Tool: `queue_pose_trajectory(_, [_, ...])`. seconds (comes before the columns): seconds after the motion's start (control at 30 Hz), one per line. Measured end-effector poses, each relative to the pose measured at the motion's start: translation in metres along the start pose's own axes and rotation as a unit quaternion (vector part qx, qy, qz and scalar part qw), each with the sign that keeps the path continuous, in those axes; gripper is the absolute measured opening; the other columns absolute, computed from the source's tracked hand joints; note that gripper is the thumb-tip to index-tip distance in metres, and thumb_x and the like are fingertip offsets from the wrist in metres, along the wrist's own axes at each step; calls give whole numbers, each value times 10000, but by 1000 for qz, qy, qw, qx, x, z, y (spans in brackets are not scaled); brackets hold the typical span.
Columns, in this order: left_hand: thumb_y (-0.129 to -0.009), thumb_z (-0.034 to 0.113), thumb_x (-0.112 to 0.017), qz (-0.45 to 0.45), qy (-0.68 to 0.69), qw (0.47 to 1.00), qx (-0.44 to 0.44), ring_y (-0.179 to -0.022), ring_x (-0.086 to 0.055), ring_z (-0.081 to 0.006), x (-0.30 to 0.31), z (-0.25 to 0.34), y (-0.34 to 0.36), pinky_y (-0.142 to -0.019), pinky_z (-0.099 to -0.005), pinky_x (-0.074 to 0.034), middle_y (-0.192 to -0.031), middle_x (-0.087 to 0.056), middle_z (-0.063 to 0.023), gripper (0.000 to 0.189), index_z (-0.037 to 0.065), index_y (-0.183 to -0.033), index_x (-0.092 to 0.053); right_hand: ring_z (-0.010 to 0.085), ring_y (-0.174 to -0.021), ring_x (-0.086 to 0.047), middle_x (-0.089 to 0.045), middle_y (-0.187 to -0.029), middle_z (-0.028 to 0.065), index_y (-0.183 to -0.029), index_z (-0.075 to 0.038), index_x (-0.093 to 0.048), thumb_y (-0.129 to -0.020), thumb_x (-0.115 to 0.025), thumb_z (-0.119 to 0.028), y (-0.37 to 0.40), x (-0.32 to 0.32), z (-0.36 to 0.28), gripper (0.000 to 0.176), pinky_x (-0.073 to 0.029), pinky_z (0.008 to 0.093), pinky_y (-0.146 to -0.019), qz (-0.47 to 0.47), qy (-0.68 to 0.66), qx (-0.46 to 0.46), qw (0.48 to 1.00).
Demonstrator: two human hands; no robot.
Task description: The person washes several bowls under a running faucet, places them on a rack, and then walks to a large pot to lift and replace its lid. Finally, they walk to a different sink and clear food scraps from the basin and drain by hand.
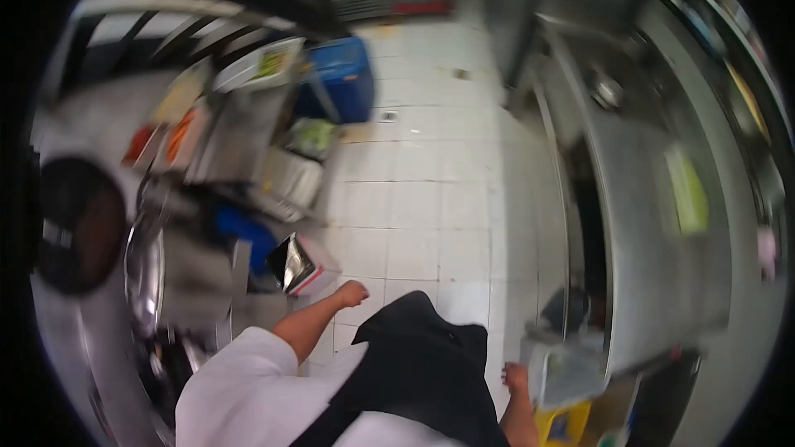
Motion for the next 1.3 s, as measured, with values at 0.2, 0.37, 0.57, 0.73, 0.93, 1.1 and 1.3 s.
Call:
queue_pose_trajectory(0.2, [-730, 214, -480, 47, 245, 937, 244, -803, -575, -316, -13, 32, 30, -715, -405, -455, -832, -602, -166, 226, 46, -746, -630, 164, -524, -514, -559, -716, 48, -990, -54, -554, -823, -477, -114, -14, 25, -96, 193, -414, 293, -457, -69, 39, 54, 995])
queue_pose_trajectory(0.37, [-748, 296, -488, 24, 370, 849, 376, -803, -579, -324, -83, 76, 73, -730, -403, -454, -798, -608, -184, 315, 17, -732, -633, 154, -500, -502, -549, -674, 46, -980, -50, -555, -815, -503, -104, -35, 25, -138, 181, -406, 290, -439, -113, 108, 116, 981])
queue_pose_trajectory(0.57, [-743, 340, -528, -49, 323, 851, 412, -740, -600, -300, -181, 136, 103, -688, -385, -473, -760, -614, -165, 347, 12, -779, -632, 146, -491, -503, -553, -667, 53, -968, -14, -553, -806, -513, -88, -48, 7, -145, 182, -394, 267, -407, -179, 183, 103, 961])
queue_pose_trajectory(0.73, [-743, 323, -524, -60, 354, 861, 359, -645, -607, -279, -159, 200, 114, -628, -360, -486, -748, -613, -161, 314, 31, -768, -637, 141, -505, -519, -574, -688, 57, -962, -21, -573, -801, -522, -95, -77, 7, -128, 184, -400, 262, -406, -188, 230, 145, 944])
queue_pose_trajectory(0.93, [-718, 313, -523, -6, 341, 872, 350, -725, -604, -291, -181, 193, 88, -668, -373, -479, -801, -614, -165, 292, 49, -730, -647, 137, -512, -525, -582, -704, 53, -965, -21, -577, -785, -542, -134, -76, 20, -104, 215, -402, 261, -415, -202, 213, 97, 951])
queue_pose_trajectory(1.1, [-731, 360, -481, -4, 293, 892, 345, -817, -578, -333, -161, 146, 46, -743, -389, -455, -847, -601, -190, 379, 15, -738, -638, 151, -521, -526, -581, -737, 50, -983, -61, -578, -801, -528, -146, -60, 49, -99, 207, -406, 283, -424, -167, 213, 76, 960])
queue_pose_trajectory(1.3, [-739, 314, -488, 78, 379, 852, 352, -811, -575, -335, -44, 101, 17, -729, -397, -455, -834, -604, -186, 329, 23, -750, -643, 174, -543, -529, -579, -751, 49, -982, -80, -564, -807, -516, -148, -21, 64, -114, 194, -407, 310, -445, -120, 198, 74, 970])
Point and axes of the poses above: each hand's wrist, its own y-axis away from the middle knuckle, its own x-axis out of the back of the hand, z = x × y, the point moved 6 cm from there along -y, towards the middle knuckle
